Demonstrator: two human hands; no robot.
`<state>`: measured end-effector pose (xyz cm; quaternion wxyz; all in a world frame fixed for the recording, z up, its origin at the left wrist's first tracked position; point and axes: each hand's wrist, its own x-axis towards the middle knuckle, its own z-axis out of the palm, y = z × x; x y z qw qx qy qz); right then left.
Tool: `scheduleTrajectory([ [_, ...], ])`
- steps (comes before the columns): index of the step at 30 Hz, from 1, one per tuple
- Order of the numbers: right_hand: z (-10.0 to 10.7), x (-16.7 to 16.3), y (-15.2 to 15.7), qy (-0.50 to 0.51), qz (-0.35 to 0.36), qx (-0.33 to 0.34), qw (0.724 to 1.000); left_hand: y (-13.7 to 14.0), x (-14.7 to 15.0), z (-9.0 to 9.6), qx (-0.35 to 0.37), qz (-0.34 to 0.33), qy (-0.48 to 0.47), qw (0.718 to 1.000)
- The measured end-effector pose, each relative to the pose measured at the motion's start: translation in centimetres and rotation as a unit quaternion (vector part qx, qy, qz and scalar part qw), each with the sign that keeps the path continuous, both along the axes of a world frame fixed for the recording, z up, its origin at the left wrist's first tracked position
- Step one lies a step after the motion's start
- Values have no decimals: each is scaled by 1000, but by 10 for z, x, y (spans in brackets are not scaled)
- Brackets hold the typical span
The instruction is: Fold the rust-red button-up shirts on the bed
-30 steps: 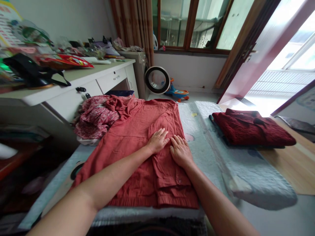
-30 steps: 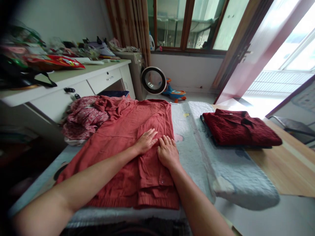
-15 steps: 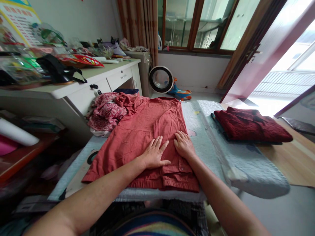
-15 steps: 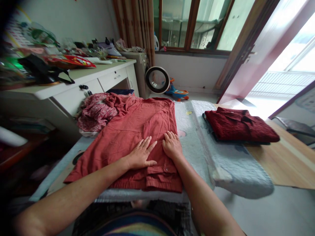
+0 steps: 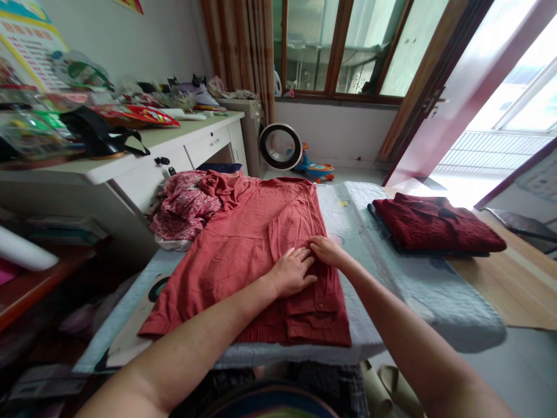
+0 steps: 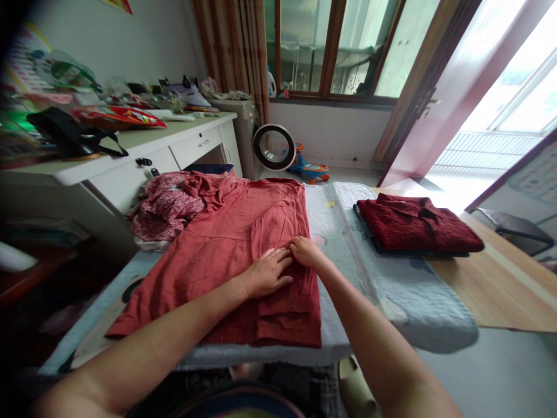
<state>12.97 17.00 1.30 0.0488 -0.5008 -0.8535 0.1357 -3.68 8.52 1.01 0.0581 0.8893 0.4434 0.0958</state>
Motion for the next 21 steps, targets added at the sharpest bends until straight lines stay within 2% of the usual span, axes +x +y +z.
scheduleTrajectory([
  [4, 5, -9, 24, 12, -46, 28, 998, -6, 4, -14, -15, -34, -16, 999],
  [8, -14, -27, 45, 42, -43, 66, 996, -10, 2, -18, -21, -24, -21, 999],
  [14, -36, -37, 85, 16, -73, 87, 993, -11, 0, -18, -50, -27, -39, 998],
  [18, -40, -40, 107, 7, -75, 103, 992, -4, -2, -4, -88, -40, -65, 993],
  [21, -39, -43, 120, 1, -74, 108, 991, 20, -4, 18, -148, -35, -94, 984],
])
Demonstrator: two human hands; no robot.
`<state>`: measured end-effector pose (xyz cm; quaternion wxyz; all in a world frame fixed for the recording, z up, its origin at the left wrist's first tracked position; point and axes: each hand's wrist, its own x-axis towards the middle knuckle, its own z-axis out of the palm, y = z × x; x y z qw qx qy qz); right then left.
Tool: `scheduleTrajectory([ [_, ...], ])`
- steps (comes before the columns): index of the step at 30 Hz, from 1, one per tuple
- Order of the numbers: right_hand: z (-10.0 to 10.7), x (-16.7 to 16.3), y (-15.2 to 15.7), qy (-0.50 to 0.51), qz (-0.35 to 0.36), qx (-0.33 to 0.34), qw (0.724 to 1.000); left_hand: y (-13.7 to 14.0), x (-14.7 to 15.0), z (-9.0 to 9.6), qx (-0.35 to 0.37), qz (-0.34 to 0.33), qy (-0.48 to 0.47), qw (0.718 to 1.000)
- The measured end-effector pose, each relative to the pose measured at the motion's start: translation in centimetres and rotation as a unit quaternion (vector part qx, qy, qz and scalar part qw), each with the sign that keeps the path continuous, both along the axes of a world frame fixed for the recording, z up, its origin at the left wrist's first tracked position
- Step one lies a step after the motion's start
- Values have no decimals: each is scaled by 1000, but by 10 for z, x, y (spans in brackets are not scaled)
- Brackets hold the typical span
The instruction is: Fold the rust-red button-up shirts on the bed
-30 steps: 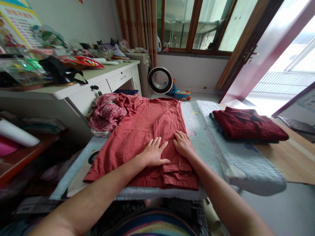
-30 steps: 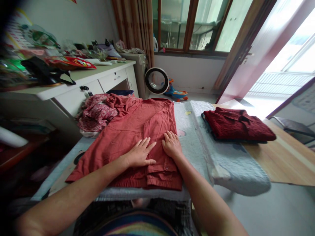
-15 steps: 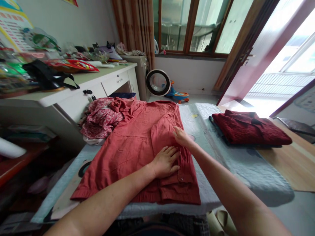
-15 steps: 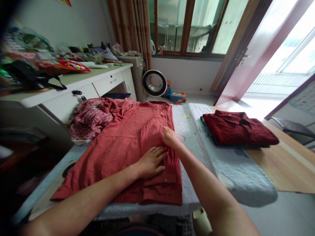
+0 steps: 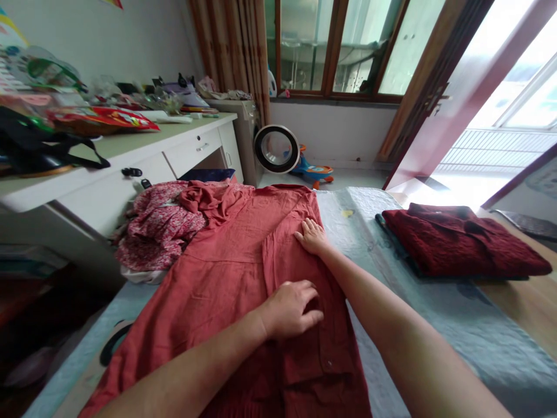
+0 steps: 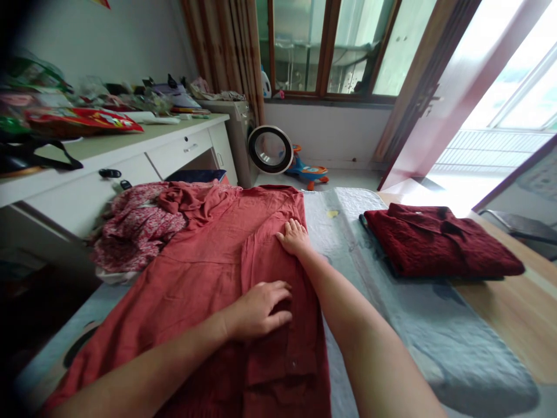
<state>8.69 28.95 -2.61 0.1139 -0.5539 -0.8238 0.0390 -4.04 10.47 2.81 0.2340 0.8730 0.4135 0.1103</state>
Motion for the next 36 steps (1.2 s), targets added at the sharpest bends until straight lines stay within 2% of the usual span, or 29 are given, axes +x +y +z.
scheduleTrajectory([
  [2, 4, -2, 8, -1, -2, -3, 1000, 27, -1, 11, -28, 32, -22, 999],
  [5, 12, -7, 21, -2, -6, -15, 1000, 78, -3, 11, 61, 162, -80, 982],
  [7, 15, -10, 29, -1, -9, -18, 1000, 108, -5, -2, 107, 225, -90, 964],
  [10, 10, -15, 37, 3, -10, -4, 1000, 136, -10, -32, 120, 277, 11, 953],
  [13, 1, -17, 43, 5, -11, 11, 1000, 141, -14, -57, 108, 299, 90, 944],
  [16, -3, -17, 54, 6, -11, 6, 1000, 137, -16, -67, 119, 303, 109, 939],
  [31, -11, -25, 118, 10, -56, -24, 998, 135, -14, -65, 117, 307, 118, 937],
  [36, -5, -26, 117, 37, -53, 23, 998, 134, -14, -62, 115, 308, 112, 938],
])
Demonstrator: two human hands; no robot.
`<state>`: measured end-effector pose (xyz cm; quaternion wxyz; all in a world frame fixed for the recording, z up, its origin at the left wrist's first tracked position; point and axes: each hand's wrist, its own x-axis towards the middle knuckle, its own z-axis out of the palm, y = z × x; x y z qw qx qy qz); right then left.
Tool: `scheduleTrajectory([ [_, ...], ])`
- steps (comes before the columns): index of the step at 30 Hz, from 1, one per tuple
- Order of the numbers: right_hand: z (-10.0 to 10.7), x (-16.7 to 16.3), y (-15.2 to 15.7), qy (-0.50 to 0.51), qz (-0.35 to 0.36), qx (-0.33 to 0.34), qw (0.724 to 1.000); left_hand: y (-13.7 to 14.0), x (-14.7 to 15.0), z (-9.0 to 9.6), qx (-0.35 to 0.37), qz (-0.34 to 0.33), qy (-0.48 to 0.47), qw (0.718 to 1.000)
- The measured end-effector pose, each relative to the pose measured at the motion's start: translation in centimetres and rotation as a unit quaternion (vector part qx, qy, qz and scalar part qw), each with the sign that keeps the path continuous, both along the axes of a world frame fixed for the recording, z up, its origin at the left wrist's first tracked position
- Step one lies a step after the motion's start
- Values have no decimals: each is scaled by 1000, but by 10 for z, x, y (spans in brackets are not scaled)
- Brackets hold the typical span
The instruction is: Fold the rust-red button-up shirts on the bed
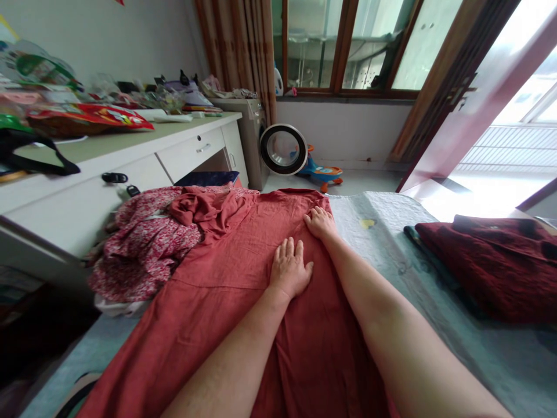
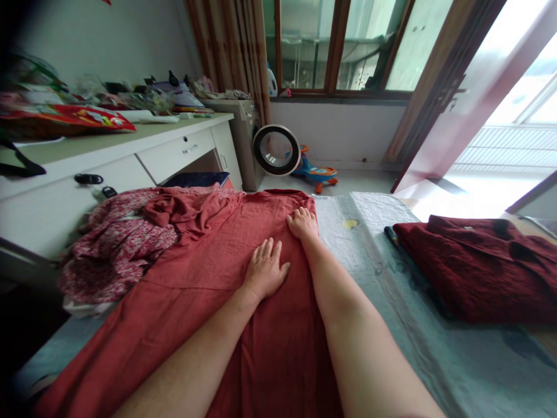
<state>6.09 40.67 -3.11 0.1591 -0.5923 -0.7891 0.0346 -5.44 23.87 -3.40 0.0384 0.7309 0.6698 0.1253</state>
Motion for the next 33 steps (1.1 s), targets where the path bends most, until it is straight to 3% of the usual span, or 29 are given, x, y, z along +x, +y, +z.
scheduleTrajectory([
  [5, 7, 2, -8, -7, 49, 18, 999, -2, 0, 4, 21, 6, -7, 1000],
  [10, 7, 1, -8, -17, 95, 8, 995, -3, -6, 11, 58, 65, -10, 996],
  [24, -1, -17, 18, -59, -24, -125, 990, -8, -8, 18, 39, 97, 1, 994],
  [27, -2, -22, 15, -49, -47, -102, 992, -11, -9, 19, 45, 103, 9, 994],
  [30, -3, -21, 8, -35, -40, -34, 998, -13, -9, 20, 87, 91, 26, 992],
  [33, -1, -17, 4, -18, 2, 21, 1000, -12, -9, 17, 140, 29, 34, 989],
])
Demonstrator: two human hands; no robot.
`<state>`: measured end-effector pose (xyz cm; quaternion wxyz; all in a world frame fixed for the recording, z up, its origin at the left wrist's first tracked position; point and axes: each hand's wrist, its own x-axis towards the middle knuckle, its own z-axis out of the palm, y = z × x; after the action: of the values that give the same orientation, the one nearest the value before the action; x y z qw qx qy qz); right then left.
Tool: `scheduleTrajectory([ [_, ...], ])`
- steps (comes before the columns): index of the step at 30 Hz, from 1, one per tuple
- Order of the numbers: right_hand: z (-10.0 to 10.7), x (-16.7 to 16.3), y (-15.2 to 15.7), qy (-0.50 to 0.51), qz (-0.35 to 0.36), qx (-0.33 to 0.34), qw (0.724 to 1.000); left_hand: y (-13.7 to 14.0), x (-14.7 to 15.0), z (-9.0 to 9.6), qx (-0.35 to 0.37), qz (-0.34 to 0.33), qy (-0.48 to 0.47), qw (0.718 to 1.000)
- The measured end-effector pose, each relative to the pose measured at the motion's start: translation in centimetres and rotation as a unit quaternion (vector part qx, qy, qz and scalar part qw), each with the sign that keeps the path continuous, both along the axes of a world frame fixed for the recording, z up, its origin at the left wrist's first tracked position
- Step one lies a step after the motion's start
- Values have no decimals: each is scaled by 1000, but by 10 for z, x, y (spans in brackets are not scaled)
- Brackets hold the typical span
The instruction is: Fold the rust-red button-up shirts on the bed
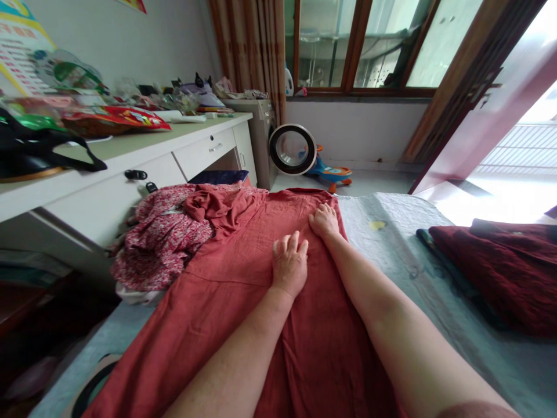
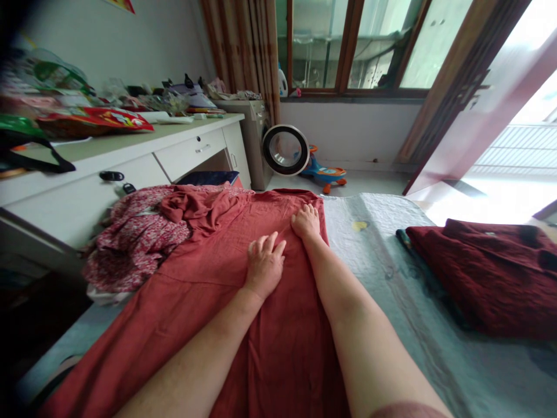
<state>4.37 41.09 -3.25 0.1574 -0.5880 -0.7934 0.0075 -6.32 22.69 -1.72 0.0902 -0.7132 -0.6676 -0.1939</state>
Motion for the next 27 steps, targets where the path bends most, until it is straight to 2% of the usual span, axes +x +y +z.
scheduleTrajectory([
  [3, 1, 3, 0, 6, 35, -9, 999, 5, 0, -6, -18, -92, -9, 996],
  [5, -1, 4, 3, 10, 38, -12, 999, 7, 0, -12, -53, -119, -23, 991],
  [11, -2, 2, 10, 24, 31, -13, 999, 6, 0, -18, -100, -98, -20, 990],
  [14, 0, 6, 3, 21, 55, -17, 998, 4, 2, -16, -118, -82, -11, 990],
  [20, -3, 32, -31, 6, 130, -12, 991, 4, 4, -15, -125, -55, -6, 991],
  [24, -5, 52, -62, 6, 116, -18, 993, 5, 3, -15, -132, -51, -5, 990],
  [27, -6, 58, -96, 11, 99, -29, 995, 6, 3, -15, -143, -54, -4, 988],
])
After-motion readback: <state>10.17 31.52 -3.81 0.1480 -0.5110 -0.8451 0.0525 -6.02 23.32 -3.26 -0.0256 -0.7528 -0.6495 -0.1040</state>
